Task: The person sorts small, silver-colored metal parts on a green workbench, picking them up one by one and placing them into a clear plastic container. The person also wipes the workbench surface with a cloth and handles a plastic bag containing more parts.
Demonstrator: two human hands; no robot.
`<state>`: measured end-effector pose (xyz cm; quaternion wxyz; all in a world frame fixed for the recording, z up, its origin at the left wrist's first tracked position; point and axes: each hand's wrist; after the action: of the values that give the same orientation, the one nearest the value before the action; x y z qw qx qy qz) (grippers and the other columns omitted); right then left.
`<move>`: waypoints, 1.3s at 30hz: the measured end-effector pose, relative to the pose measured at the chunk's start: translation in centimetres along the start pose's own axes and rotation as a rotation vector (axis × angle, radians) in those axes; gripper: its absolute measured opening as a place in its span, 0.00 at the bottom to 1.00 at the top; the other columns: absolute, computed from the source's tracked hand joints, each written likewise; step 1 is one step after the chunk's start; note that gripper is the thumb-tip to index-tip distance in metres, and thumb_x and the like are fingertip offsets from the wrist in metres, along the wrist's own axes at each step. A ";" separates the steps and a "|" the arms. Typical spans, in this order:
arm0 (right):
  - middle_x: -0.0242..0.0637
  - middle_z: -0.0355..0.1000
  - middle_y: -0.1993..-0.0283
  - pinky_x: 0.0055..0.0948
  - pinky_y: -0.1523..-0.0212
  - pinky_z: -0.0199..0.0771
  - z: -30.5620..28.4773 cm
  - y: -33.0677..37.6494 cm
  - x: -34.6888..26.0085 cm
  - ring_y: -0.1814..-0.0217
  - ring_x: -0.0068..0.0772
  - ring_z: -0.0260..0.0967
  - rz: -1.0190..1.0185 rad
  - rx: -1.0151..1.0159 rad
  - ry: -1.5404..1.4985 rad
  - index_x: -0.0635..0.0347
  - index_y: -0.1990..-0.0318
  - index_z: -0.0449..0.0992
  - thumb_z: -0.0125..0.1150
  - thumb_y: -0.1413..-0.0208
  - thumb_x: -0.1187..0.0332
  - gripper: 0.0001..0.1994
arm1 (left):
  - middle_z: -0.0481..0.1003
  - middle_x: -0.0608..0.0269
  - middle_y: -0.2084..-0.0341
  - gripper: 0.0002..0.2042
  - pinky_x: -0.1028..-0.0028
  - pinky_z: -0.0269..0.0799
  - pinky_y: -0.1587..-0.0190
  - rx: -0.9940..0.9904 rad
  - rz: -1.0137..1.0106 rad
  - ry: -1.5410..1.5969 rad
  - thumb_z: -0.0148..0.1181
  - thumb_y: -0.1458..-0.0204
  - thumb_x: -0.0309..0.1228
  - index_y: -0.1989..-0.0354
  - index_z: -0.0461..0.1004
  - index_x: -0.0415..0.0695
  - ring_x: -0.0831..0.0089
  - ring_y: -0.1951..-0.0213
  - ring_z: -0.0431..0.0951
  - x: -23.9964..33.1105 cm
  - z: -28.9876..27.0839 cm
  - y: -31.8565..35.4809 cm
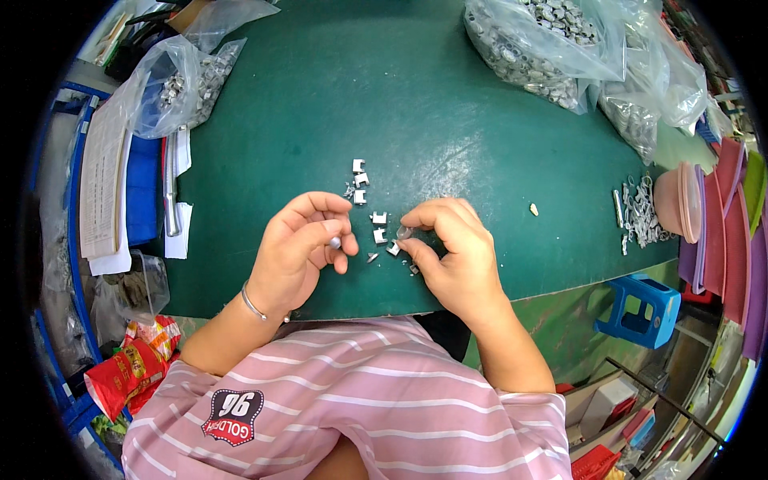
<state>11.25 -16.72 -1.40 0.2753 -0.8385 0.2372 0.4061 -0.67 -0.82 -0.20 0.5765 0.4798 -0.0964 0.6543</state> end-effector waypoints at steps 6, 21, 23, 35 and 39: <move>0.36 0.71 0.71 0.23 0.72 0.70 1.4 0.3 -1.1 0.73 0.29 0.69 -0.031 0.094 -0.242 0.63 0.71 0.69 0.64 0.64 0.84 0.12 | 0.70 0.67 0.74 0.12 0.85 0.63 0.75 -0.111 0.110 -0.274 0.64 0.56 0.24 0.63 0.69 0.38 0.87 0.75 0.67 -1.4 0.7 0.1; 0.39 0.70 0.67 0.30 0.68 0.68 1.1 -1.3 -1.4 0.68 0.38 0.68 -0.195 0.123 0.082 0.63 0.69 0.75 0.59 0.62 0.84 0.10 | 0.72 0.60 0.71 0.10 0.84 0.61 0.80 -0.145 0.017 0.274 0.50 0.49 0.21 0.58 0.70 0.36 0.81 0.76 0.66 -0.5 -1.3 0.0; 0.37 0.69 0.68 0.32 0.65 0.66 1.4 -1.8 -0.9 0.66 0.39 0.66 -0.165 0.041 0.193 0.61 0.68 0.76 0.60 0.60 0.81 0.09 | 0.70 0.58 0.69 0.11 0.84 0.60 0.83 -0.185 0.011 0.396 0.45 0.52 0.20 0.60 0.69 0.38 0.80 0.76 0.65 -0.3 -1.6 -0.3; 0.34 0.68 0.71 0.33 0.62 0.61 1.5 -2.3 -1.1 0.66 0.36 0.65 -0.130 -0.121 0.258 0.58 0.71 0.71 0.61 0.61 0.79 0.08 | 0.67 0.65 0.77 0.04 0.86 0.58 0.85 0.000 0.020 0.066 0.53 0.50 0.23 0.66 0.68 0.39 0.83 0.79 0.65 -0.3 -1.0 -0.2; 0.37 0.69 0.70 0.29 0.69 0.68 2.1 -1.7 -1.0 0.68 0.34 0.68 -0.066 0.024 -0.078 0.61 0.71 0.70 0.60 0.64 0.84 0.11 | 0.71 0.63 0.75 0.06 0.86 0.58 0.84 0.005 0.010 -0.053 0.55 0.49 0.25 0.64 0.69 0.37 0.84 0.81 0.64 -0.6 -0.5 -0.1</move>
<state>10.61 -13.95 -1.24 0.3079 -0.8260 0.2032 0.4261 -0.88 -0.86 -0.93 0.5695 0.4978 -0.1122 0.6444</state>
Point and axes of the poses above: each hand's wrist, its own y-axis away from the middle knuckle, its own z-axis out of the palm, x = y × z
